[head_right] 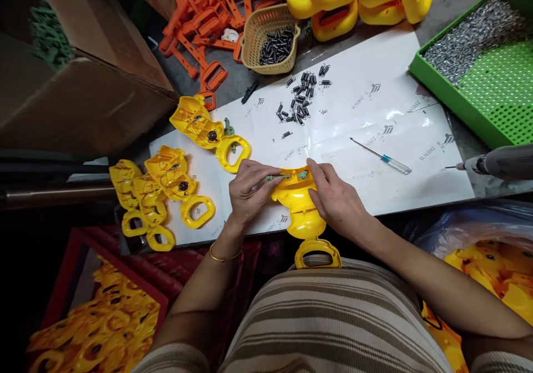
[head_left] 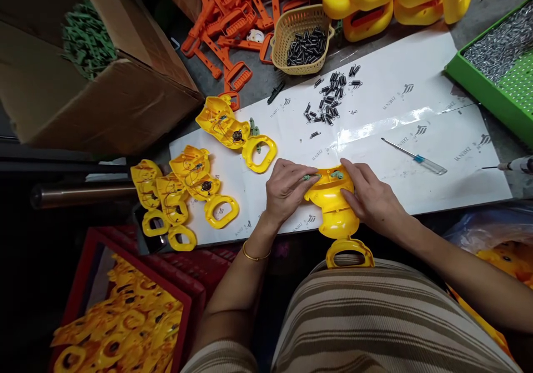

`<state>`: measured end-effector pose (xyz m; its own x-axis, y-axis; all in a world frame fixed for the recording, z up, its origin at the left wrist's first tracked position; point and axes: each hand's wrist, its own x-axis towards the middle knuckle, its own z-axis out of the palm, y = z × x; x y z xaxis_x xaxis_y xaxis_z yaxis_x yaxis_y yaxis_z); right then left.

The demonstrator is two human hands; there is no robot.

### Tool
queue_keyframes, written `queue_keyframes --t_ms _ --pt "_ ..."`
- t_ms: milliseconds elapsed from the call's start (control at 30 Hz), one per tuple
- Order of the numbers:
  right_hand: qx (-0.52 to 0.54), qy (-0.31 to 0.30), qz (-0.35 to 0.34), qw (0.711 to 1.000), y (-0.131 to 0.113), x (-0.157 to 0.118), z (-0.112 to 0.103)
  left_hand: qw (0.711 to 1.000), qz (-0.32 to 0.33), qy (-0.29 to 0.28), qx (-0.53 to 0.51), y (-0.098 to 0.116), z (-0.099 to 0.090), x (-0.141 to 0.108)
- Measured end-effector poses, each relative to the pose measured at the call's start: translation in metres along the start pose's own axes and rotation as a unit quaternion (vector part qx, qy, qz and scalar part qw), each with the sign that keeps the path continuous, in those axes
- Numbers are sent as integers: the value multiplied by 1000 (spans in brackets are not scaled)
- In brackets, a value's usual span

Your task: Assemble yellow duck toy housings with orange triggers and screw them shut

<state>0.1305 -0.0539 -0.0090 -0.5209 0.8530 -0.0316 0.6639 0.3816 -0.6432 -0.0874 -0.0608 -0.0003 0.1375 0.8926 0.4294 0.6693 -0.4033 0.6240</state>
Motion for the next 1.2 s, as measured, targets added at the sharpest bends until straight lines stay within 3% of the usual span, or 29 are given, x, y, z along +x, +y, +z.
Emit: queue_keyframes --t_ms 133,433,633,700,833,1000,1133,1200 --pt "4 -2 -14 1000 -5 1 -1 998 -4 -49 29 0 -1 1" --pt "8 -14 -7 1000 -6 6 -3 998 -32 -49 4 -11 6 -8" --pt "35 122 -47 991 -5 19 -9 999 -43 13 8 -2 18 -16" --pt "58 138 -62 987 -6 24 -5 998 -49 32 13 0 20 -18" --pt "83 141 -65 984 -6 30 6 998 -59 27 12 2 22 -19" --pt "87 98 -11 991 -5 30 7 997 -69 23 -3 6 22 -17" --pt "109 72 -8 991 -3 27 3 997 -64 -9 -47 9 6 -16" --pt "132 66 -13 989 1 27 3 995 -73 -13 -66 0 -8 -1"
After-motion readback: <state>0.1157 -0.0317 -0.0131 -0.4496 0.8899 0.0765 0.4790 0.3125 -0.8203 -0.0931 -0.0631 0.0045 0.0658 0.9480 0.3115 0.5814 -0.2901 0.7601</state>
